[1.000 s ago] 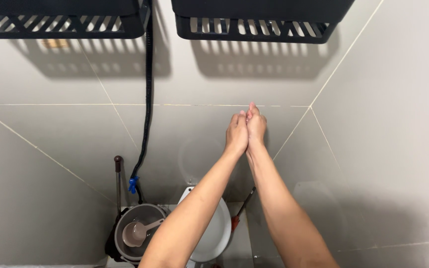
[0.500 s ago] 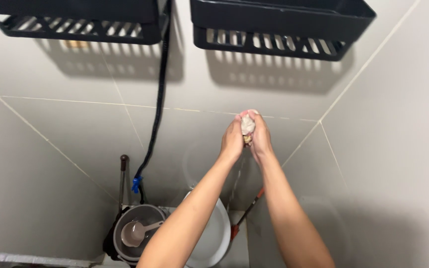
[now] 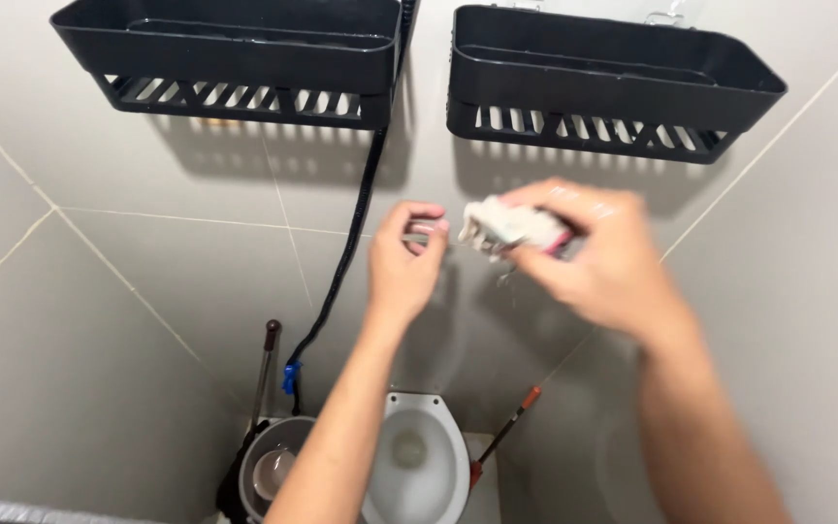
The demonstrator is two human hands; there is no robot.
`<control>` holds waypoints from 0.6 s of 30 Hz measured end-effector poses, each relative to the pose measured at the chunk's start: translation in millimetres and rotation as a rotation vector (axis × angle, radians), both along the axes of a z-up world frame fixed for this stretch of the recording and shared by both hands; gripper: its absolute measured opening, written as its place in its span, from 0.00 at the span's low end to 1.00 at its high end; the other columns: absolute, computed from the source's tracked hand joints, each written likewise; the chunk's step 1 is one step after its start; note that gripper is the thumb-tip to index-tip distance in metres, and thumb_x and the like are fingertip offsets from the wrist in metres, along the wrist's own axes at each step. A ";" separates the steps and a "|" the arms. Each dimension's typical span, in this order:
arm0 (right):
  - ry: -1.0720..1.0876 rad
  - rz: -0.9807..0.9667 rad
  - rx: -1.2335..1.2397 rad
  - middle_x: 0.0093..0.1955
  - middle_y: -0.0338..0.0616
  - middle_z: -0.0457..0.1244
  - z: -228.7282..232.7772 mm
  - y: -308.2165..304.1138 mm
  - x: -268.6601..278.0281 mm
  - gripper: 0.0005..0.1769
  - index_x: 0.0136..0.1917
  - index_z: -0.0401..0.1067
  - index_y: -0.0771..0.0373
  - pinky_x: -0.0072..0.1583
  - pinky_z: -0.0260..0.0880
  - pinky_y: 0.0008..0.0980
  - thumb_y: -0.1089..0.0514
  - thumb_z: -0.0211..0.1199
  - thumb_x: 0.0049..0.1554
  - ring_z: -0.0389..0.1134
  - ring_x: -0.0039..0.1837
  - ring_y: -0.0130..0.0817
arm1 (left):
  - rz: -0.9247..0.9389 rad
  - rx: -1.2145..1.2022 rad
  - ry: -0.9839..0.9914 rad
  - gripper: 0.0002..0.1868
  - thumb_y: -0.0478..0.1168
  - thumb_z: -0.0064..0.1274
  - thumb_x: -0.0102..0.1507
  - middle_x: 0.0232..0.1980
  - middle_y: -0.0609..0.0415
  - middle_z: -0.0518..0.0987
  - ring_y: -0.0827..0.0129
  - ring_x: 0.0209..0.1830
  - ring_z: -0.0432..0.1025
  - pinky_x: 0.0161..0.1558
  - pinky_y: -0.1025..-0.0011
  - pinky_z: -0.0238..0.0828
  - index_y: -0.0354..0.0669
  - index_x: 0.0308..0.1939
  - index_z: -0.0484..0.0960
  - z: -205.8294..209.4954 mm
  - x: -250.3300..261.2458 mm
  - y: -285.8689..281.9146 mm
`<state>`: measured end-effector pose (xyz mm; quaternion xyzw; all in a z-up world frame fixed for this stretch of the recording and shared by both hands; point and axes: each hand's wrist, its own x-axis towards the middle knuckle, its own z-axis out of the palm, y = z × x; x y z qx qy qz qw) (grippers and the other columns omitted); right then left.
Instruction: Cleaning bathroom shelves using a cloth and water.
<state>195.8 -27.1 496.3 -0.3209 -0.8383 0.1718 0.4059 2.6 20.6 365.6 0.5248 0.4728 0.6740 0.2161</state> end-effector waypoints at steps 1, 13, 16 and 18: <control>-0.004 -0.011 0.004 0.46 0.42 0.73 20.5 -6.3 -1.6 0.19 0.57 0.78 0.63 0.48 0.71 0.25 0.68 0.67 0.50 0.70 0.45 0.22 | -0.011 0.004 -0.004 0.08 0.37 0.56 0.64 0.41 0.55 0.85 0.75 0.38 0.77 0.35 0.75 0.71 0.41 0.46 0.83 1.6 -7.0 0.2; -0.364 -0.180 0.227 0.43 0.47 0.69 119.0 118.3 -5.3 0.15 0.54 0.76 0.65 0.47 0.68 0.36 0.49 0.65 0.67 0.69 0.43 0.35 | -0.111 0.189 0.028 0.22 0.43 0.58 0.66 0.58 0.51 0.80 0.70 0.47 0.78 0.41 0.74 0.74 0.42 0.62 0.75 56.0 -9.8 3.3; -0.514 -0.155 0.403 0.47 0.48 0.70 125.7 114.7 -17.7 0.19 0.61 0.77 0.61 0.48 0.69 0.40 0.49 0.68 0.62 0.70 0.45 0.38 | -0.090 0.219 0.109 0.39 0.43 0.64 0.61 0.64 0.46 0.75 0.65 0.49 0.76 0.43 0.73 0.75 0.42 0.73 0.64 62.3 -6.0 5.1; -0.631 -0.257 0.355 0.47 0.51 0.70 130.2 117.8 -20.8 0.25 0.65 0.76 0.58 0.48 0.71 0.43 0.48 0.70 0.57 0.71 0.45 0.41 | -0.088 0.223 0.160 0.48 0.43 0.66 0.60 0.68 0.45 0.72 0.65 0.51 0.75 0.42 0.72 0.76 0.45 0.79 0.56 63.1 -6.1 7.7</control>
